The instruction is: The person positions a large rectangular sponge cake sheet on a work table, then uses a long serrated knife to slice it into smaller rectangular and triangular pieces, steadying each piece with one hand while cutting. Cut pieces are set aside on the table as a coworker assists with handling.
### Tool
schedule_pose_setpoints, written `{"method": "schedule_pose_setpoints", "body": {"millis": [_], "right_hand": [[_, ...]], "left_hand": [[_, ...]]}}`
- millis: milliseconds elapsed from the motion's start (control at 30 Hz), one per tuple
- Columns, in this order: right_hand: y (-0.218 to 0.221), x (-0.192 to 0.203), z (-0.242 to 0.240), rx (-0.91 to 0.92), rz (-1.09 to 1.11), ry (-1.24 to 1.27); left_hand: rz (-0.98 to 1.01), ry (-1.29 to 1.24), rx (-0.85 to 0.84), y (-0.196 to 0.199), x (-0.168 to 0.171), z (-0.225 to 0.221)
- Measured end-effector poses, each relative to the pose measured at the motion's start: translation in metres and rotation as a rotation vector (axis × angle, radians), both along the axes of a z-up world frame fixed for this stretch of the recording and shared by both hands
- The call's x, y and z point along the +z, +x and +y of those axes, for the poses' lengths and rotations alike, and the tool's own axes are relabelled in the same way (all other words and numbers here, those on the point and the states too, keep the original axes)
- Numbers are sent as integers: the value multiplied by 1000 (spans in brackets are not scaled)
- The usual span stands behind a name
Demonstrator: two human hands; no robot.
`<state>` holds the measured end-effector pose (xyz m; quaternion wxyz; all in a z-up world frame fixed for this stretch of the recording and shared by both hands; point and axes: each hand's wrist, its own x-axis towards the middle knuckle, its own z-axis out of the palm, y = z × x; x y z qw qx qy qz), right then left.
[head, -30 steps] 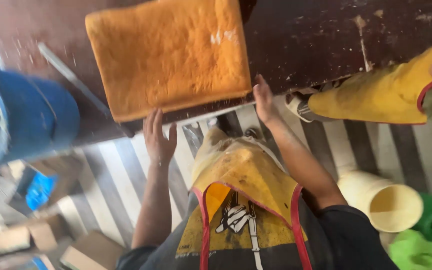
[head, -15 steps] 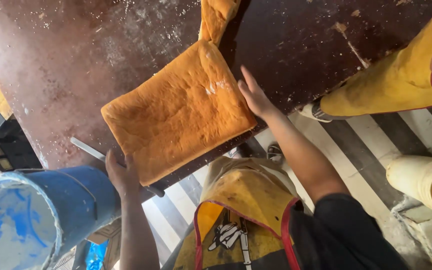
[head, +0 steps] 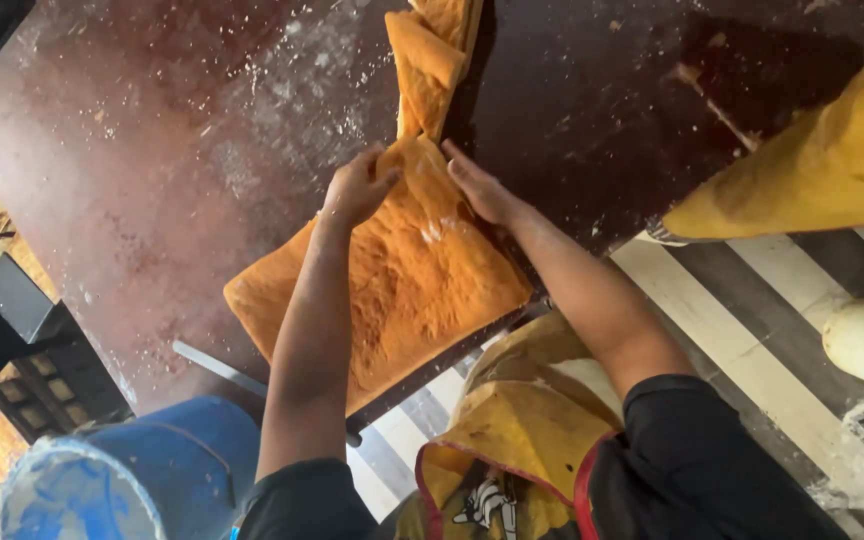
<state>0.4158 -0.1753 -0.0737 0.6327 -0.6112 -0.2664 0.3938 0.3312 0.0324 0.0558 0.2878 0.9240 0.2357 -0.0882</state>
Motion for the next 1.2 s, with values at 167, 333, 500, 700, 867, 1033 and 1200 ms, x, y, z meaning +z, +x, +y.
{"method": "schedule_pose_setpoints", "body": {"millis": [167,333,500,700,867,1033,1200], "right_hand": [[1,8,4,136,-106,21],[3,3,6,177,-129,-22],[12,-22,6,100,-22,109],[15,-15,12,154,-69,134],[11,-3,-7,180,-50,125],[-17,4,-61,291,-24,85],[-64,0,-123,312,-138,46]], "left_hand": [[-63,-3,-93,1,-11,9],[-250,-179,-78,1,-9,9],[-115,-61,-152,21,-8,7],[-141,-113,-149,21,-3,3],[-200,-90,-146,30,-16,-1],[5,-126,-132,32,-20,-5],[192,394,-174,29,-11,-38]]}}
